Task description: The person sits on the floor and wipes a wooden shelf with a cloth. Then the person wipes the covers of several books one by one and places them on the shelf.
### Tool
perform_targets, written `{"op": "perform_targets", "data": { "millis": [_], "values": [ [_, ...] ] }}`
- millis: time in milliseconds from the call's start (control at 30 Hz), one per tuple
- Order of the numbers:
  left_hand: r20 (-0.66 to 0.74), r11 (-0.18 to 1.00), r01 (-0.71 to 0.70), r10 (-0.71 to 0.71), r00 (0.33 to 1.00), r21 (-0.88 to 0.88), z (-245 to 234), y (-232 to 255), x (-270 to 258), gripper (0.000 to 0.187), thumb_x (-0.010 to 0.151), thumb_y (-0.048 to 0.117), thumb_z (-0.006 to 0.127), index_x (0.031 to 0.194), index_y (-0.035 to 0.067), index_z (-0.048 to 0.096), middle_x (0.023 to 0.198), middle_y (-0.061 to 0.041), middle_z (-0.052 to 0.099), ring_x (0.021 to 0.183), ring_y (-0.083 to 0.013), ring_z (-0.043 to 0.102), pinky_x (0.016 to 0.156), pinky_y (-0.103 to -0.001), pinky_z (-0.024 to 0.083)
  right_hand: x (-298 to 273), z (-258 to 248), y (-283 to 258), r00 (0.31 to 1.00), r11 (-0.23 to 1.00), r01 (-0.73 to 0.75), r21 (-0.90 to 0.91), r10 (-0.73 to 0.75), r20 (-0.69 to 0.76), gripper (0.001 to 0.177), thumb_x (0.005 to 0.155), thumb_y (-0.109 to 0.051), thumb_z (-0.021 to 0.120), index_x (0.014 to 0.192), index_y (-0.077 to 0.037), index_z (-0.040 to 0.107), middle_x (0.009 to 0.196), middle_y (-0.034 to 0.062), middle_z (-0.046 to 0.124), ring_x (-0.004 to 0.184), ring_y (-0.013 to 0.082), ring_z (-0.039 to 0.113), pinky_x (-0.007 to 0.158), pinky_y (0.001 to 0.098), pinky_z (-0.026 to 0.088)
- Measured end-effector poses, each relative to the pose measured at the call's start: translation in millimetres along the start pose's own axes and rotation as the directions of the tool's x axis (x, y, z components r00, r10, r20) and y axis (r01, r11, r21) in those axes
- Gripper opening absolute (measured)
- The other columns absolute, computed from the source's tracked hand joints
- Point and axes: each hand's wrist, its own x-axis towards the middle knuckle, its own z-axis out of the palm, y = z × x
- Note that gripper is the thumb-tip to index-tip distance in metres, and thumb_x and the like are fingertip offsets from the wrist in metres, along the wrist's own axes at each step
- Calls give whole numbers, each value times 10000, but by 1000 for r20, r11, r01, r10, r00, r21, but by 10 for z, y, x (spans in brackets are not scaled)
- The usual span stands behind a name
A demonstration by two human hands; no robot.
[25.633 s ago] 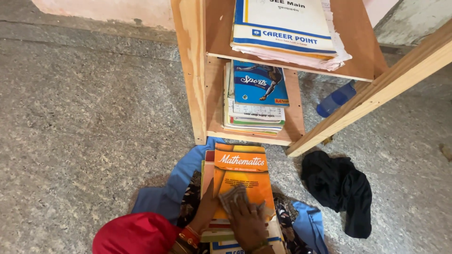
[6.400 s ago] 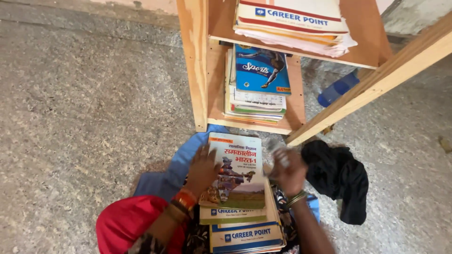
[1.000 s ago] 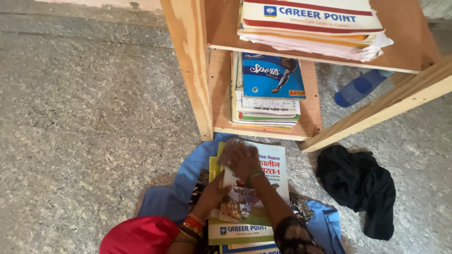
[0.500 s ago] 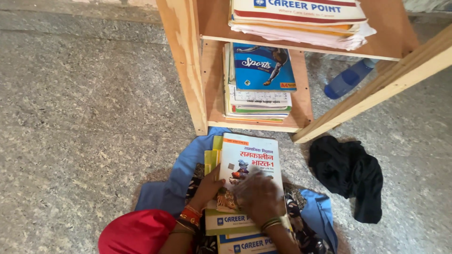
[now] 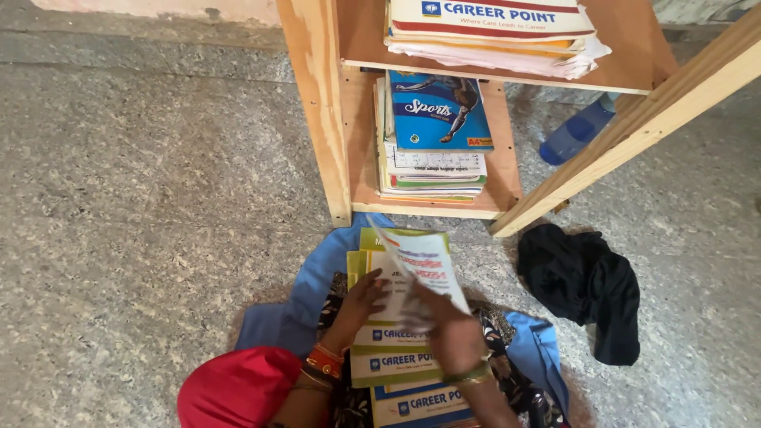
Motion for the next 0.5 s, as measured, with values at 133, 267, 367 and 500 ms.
{"op": "perform_targets", "data": {
  "millis": [133,267,367,500],
  "values": [
    [-31,994,65,-68,997,-83,85,144,-91,790,950,457,590,1597,154,253,1499,-112,502,1341,-277,552,1022,-436,531,-69,-596,-276,919,767,-193,612,360,-162,419,864,11,704,1282,27,684,1086,143,760,859,176,751,748,308,602],
    [-23,947,128,-141,990,-295,134,315,-167,791,889,379,617,1570,184,266,1447,-87,525,1273,-272,573,954,-491,559,-269,-758,30,713,554,-263,790,663,-228,424,855,22,700,1279,24,674,1164,154,727,932,151,723,786,280,579],
    [-80,959,-41,19,997,-281,-1,133,-78,769,907,206,659,1588,124,312,1421,-120,577,1257,-268,574,1000,-430,522,-318,-869,479,719,772,-578,264,635,-283,423,888,-42,735,1305,-11,670,1121,176,759,931,160,728,760,287,565],
    [-176,953,-186,231,957,240,-121,-285,118,772,874,-8,589,1598,83,340,1346,-166,654,1192,-277,627,997,-377,516,-338,-1021,576,783,394,-562,-727,537,-315,685,912,-74,693,1534,-349,609,1018,62,812,815,177,761,744,261,601]
  ]
}}
